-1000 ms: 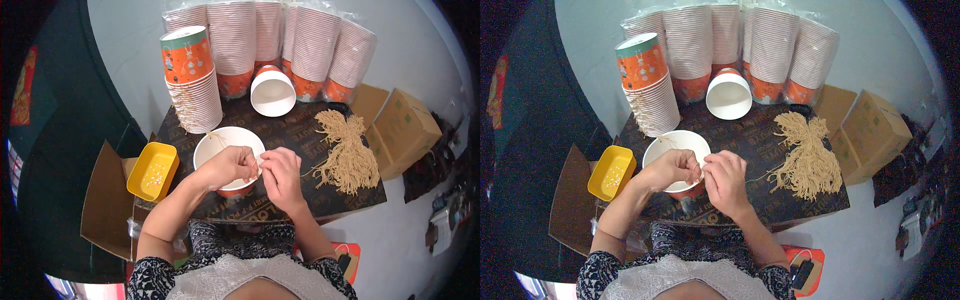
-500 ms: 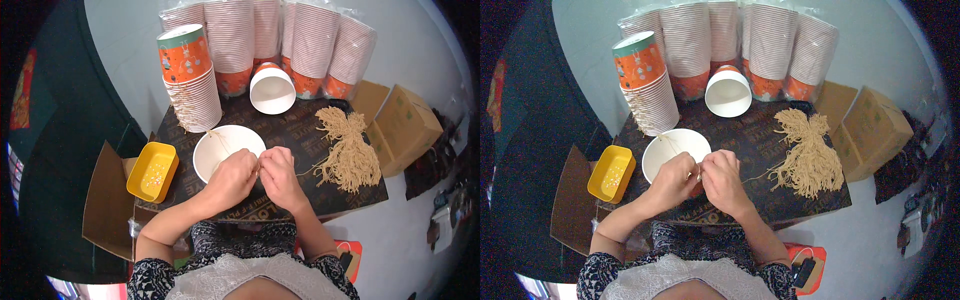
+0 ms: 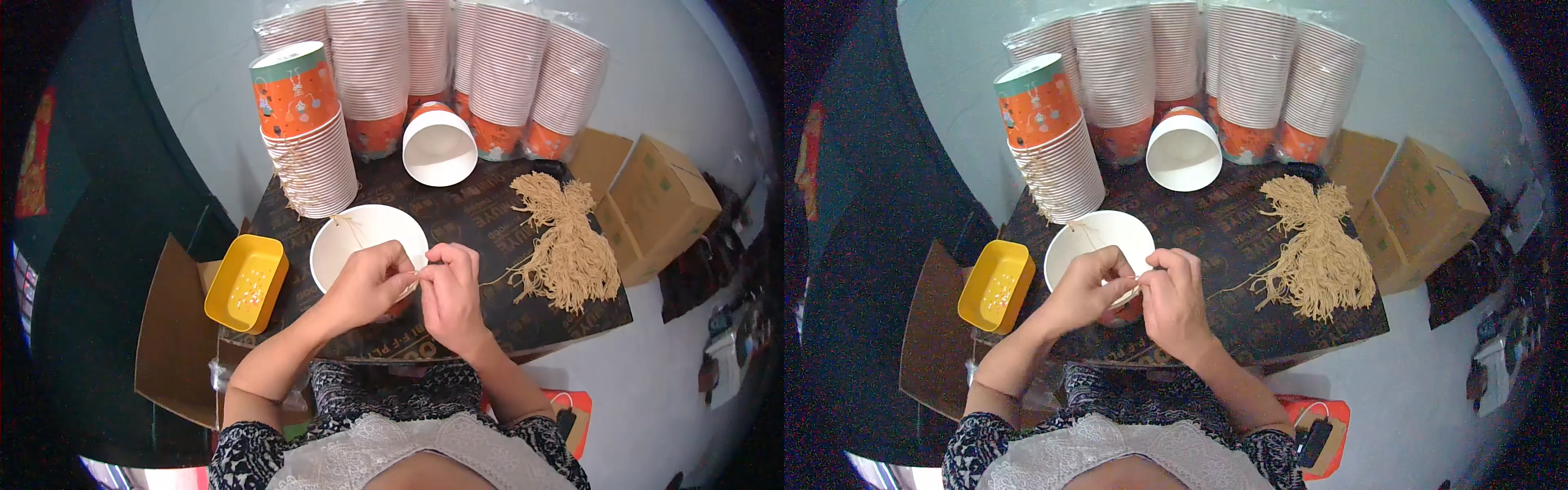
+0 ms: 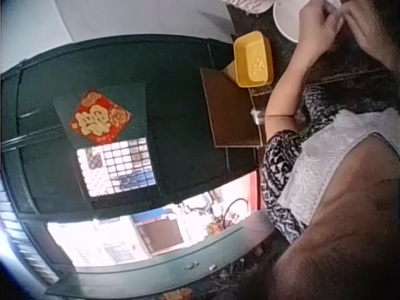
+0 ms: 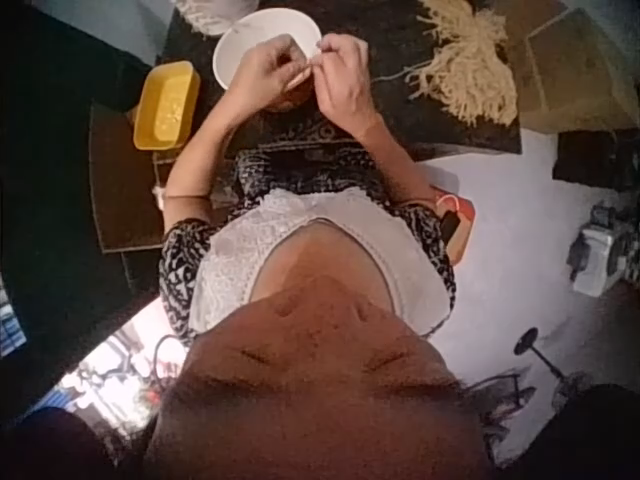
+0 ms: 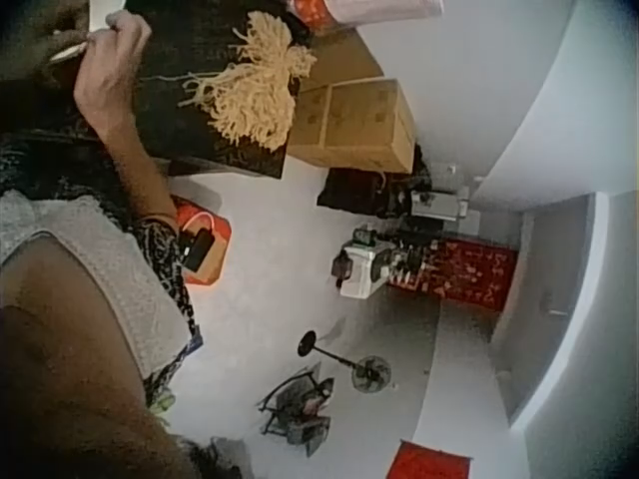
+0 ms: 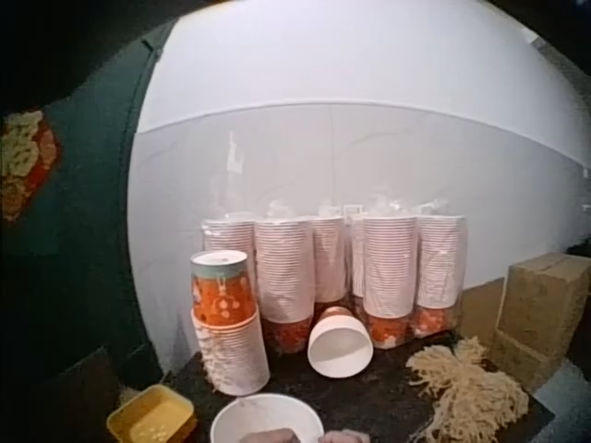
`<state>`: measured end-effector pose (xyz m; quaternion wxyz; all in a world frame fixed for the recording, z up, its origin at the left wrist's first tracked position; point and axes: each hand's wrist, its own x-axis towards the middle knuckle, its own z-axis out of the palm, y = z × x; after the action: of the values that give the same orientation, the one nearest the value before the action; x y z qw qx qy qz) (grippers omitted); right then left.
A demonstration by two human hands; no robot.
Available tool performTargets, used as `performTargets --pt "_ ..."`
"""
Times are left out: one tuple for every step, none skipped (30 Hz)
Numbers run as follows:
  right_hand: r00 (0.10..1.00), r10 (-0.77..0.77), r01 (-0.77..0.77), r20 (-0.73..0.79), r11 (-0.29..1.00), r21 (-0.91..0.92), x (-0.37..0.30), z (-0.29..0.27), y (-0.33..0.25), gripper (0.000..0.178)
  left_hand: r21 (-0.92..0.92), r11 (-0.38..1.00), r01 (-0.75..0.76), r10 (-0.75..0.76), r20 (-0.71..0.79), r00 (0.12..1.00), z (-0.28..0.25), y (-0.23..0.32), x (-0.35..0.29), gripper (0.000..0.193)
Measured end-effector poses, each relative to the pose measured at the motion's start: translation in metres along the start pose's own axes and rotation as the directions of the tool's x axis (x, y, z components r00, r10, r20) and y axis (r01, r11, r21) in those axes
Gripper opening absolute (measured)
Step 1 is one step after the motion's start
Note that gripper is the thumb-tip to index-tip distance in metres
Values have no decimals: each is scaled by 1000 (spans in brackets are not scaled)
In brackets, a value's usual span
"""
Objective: Manually attaching string handles to paper buckets at a workstation.
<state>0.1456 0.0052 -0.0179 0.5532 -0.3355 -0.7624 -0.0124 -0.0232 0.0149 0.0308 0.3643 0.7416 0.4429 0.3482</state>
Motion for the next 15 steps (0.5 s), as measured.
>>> performTargets --pt "1000 -18 18 4 999 -47 -4 0 -1 15 0 1000 1 -1 0 1000 -1 -3 1 12" --pt "1000 -19 19 4 999 -48 -7 0 -2 15 -1 1000 4 -4 -5 1000 -2 -7 2 12" --pt "999 -43 44 10 996 -73 -10 -1 -3 15 -1 1000 7 -7 -9 1000 -2 -9 4 13" --pt "998 -67 68 16 993 -97 -13 -1 -5 15 -2 1000 6 -6 -9 1000 -2 -10 6 13" --pt "996 -85 86 24 993 -85 -15 -3 -7 16 44 999 20 -19 -28 999 -3 -10 8 13" --pt "996 -84 85 24 993 -86 -20 -4 -8 16 90 995 35 -31 -48 998 -3 -11 9 14" --pt "995 -82 84 53 996 -38 -24 -4 -9 19 90 995 35 -31 -46 998 -3 -13 11 14" --pt "993 -80 79 82 997 11 -27 -5 -8 22 77 997 24 -20 -46 999 -2 -17 13 14" --pt "994 -78 77 82 997 10 -28 -6 -7 22 65 998 12 -9 -46 999 -1 -19 14 14" --pt "993 -82 82 83 997 7 -27 -8 -6 22 65 998 12 -9 -43 999 -1 -18 14 14" --pt "993 -88 88 83 996 5 -27 -9 -4 21 99 995 -7 12 -51 999 0 -14 15 14" --pt "993 -88 87 81 996 6 -26 -8 -2 21 133 991 -26 34 -58 998 0 -11 15 14" --pt "997 -42 37 67 997 75 -27 -7 1 20 136 990 -26 34 -58 998 -1 -8 13 14" --pt "999 7 -14 54 990 137 -26 -7 4 18 161 985 -68 78 -53 996 -1 -5 13 13" --pt "999 9 -15 49 991 132 -24 -7 6 18 186 976 -110 121 -48 992 -2 -3 12 13"
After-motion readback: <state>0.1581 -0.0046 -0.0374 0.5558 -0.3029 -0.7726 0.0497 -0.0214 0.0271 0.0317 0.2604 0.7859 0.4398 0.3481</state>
